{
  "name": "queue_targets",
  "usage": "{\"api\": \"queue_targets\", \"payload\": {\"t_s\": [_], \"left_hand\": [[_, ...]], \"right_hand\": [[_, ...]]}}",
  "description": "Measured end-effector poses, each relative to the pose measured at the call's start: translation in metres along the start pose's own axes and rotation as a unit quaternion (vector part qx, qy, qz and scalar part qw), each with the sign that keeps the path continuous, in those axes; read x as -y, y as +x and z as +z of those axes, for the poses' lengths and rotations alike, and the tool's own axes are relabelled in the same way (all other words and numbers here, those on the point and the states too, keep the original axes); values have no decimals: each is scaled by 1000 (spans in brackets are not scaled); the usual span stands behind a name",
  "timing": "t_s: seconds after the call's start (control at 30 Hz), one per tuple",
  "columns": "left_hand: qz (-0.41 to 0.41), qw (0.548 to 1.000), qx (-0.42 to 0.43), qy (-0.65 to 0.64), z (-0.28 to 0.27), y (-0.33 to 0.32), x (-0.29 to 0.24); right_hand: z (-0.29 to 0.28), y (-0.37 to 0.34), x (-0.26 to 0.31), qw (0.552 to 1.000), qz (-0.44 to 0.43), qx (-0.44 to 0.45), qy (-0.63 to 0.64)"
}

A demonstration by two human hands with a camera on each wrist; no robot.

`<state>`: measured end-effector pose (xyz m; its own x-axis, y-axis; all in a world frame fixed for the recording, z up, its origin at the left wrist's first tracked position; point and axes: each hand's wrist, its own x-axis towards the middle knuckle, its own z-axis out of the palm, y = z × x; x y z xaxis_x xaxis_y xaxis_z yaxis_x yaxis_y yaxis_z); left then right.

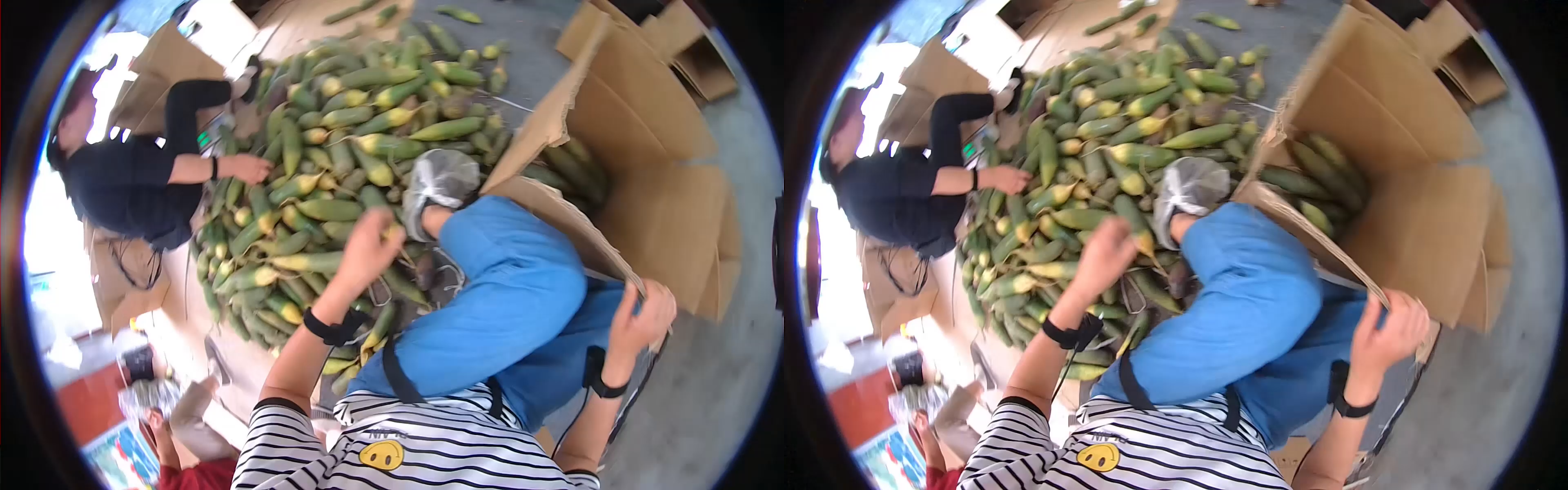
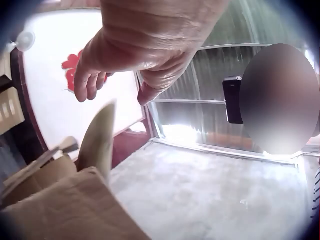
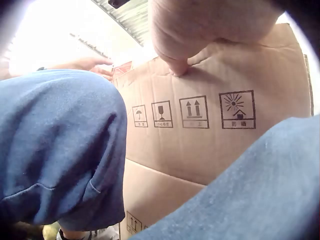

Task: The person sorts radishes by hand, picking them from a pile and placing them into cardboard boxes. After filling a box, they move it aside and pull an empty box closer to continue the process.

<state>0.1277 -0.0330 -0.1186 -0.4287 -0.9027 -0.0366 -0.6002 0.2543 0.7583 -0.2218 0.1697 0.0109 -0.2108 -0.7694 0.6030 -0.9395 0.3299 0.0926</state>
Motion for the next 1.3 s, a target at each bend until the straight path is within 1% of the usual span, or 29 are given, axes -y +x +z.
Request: {"api": "queue_targets", "payload": {"t_s": [0.03,0.07,0.1,0.13,0.17,0.23,0.27,0.3,0.33,0.37,0.47,0.5,0.57,0.6,0.63,0.67,0.73,0.77,0.8,0.83,0.9,0.97,1.0,1.03,1.07,1.1,1.17,1.23,1.3], "left_hand": [[-1,996,70,55,6,-30,31],[-35,964,168,202,18,-61,72],[-99,910,265,304,16,-77,78],[-151,897,266,318,19,-87,91],[-157,898,267,313,22,-91,106],[-193,882,186,387,22,-92,129],[-197,882,189,383,22,-88,143],[-103,879,95,455,21,-82,158],[-7,856,-4,516,22,-77,171],[-9,858,-3,514,23,-74,182],[-52,879,138,453,19,-61,201],[-47,880,137,453,17,-59,205],[-48,895,159,413,13,-61,205],[-48,914,124,384,9,-61,197],[-43,949,88,300,1,-61,188],[-52,962,38,266,-3,-65,177],[-106,980,-38,165,-17,-67,151],[-100,983,-77,134,-24,-62,147],[-134,988,-77,19,-39,-50,136],[-175,977,-75,-92,-56,-37,117],[-172,950,-115,-233,-85,-10,70],[-32,938,-191,-287,-108,8,23],[38,907,-210,-363,-121,16,6],[106,865,-227,-434,-133,26,-11],[169,789,-194,-558,-142,39,-43],[228,691,-155,-668,-145,51,-81],[293,616,-63,-729,-146,75,-145],[340,533,96,-769,-121,97,-180],[287,616,-35,-732,-79,109,-185]], "right_hand": [[1,-1,1,1000,-6,-3,-5],[3,-1,0,1000,-14,1,6],[3,-1,-3,1000,-8,-1,-6],[4,-2,-5,1000,0,-2,-20],[5,-2,-5,1000,-7,3,-18],[6,-3,-4,999,-17,-11,-31],[6,-3,-4,999,-20,-6,-37],[6,-3,-4,999,-24,-3,-38],[5,-4,-3,999,-19,-1,-44],[5,-3,-3,999,-13,0,-50],[4,-1,-1,999,-12,0,-50],[5,-1,0,999,-9,-2,-53],[5,-1,0,998,-5,-9,-58],[5,1,1,999,-8,-6,-51],[4,3,2,999,-8,-1,-54],[4,4,3,999,2,1,-43],[4,5,6,999,20,1,-32],[3,7,6,999,27,-1,-26],[1,8,7,999,40,1,-14],[1,9,6,999,50,4,5],[0,9,5,999,50,-4,17],[-1,7,4,998,53,-13,11],[-2,6,3,998,50,-12,19],[1,4,2,998,47,-11,30],[2,3,2,998,50,-16,32],[3,3,2,998,55,-20,31],[3,3,1,997,54,-23,41],[3,4,0,997,58,-26,43],[2,5,0,997,57,-28,43]]}}
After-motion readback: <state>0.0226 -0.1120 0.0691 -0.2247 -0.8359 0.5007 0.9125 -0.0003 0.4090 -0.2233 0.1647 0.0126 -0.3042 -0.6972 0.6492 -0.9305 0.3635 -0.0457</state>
